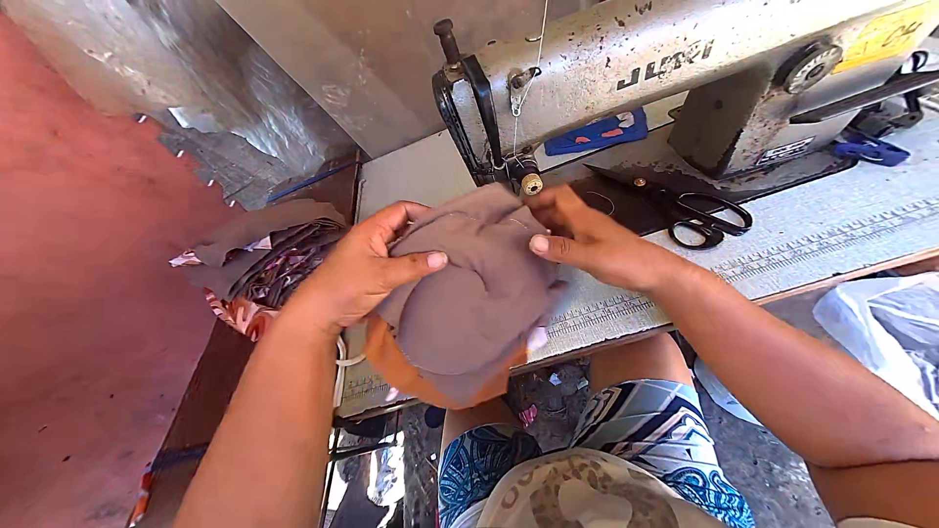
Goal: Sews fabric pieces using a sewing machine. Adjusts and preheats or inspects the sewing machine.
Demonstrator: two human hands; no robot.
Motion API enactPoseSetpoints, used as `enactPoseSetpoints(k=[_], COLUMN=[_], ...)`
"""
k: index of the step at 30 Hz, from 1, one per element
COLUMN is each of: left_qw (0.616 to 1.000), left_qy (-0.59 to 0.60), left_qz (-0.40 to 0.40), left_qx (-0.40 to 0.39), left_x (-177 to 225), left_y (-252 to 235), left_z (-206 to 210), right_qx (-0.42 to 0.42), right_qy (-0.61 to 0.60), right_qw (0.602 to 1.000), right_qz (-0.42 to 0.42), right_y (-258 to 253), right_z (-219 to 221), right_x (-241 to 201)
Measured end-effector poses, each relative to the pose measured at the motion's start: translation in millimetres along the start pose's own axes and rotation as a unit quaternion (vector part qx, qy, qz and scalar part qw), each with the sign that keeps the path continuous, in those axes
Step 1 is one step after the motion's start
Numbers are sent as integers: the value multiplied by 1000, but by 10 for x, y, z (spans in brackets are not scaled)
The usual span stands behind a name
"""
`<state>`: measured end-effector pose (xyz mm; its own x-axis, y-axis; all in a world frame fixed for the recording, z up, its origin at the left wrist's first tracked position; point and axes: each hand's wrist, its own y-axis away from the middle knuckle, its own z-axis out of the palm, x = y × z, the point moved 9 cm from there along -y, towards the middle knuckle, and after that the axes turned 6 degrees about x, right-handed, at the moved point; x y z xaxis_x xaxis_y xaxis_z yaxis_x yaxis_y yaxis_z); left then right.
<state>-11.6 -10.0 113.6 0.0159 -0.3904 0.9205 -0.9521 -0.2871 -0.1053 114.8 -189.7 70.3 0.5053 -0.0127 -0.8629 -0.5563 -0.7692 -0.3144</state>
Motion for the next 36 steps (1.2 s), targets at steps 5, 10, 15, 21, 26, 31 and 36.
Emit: enactPoseSetpoints(k=[5, 10, 15, 21, 26, 31, 36], left_qw=[963, 931, 913, 914, 898, 886, 876], left_qy=[-264, -365, -403, -400, -431, -452, -467], left_qz=[-40, -7, -50, -66, -79, -84, -33], left_qx=[-34, -18, -30, -17, 32, 64, 117], left_x=[-545, -583, -657, -796, -775, -766, -682], left_y=[-107, -335, -573, -943, -1174, -1273, -1313], left_z=[244, 533, 733, 637, 503, 420, 382], right_qx=[-94, -97, -153, -122, -85, -58, 21], right_qy=[216, 343, 377, 390, 425, 431, 442], right_qw=[966, 930, 906, 897, 892, 896, 896], right_qz=[105, 94, 116, 166, 124, 93, 35], right_y=[49, -152, -320, -666, -940, -1114, -1250], right_z=[167, 81, 323, 211, 200, 197, 121], right_x=[198, 254, 380, 563, 610, 676, 745])
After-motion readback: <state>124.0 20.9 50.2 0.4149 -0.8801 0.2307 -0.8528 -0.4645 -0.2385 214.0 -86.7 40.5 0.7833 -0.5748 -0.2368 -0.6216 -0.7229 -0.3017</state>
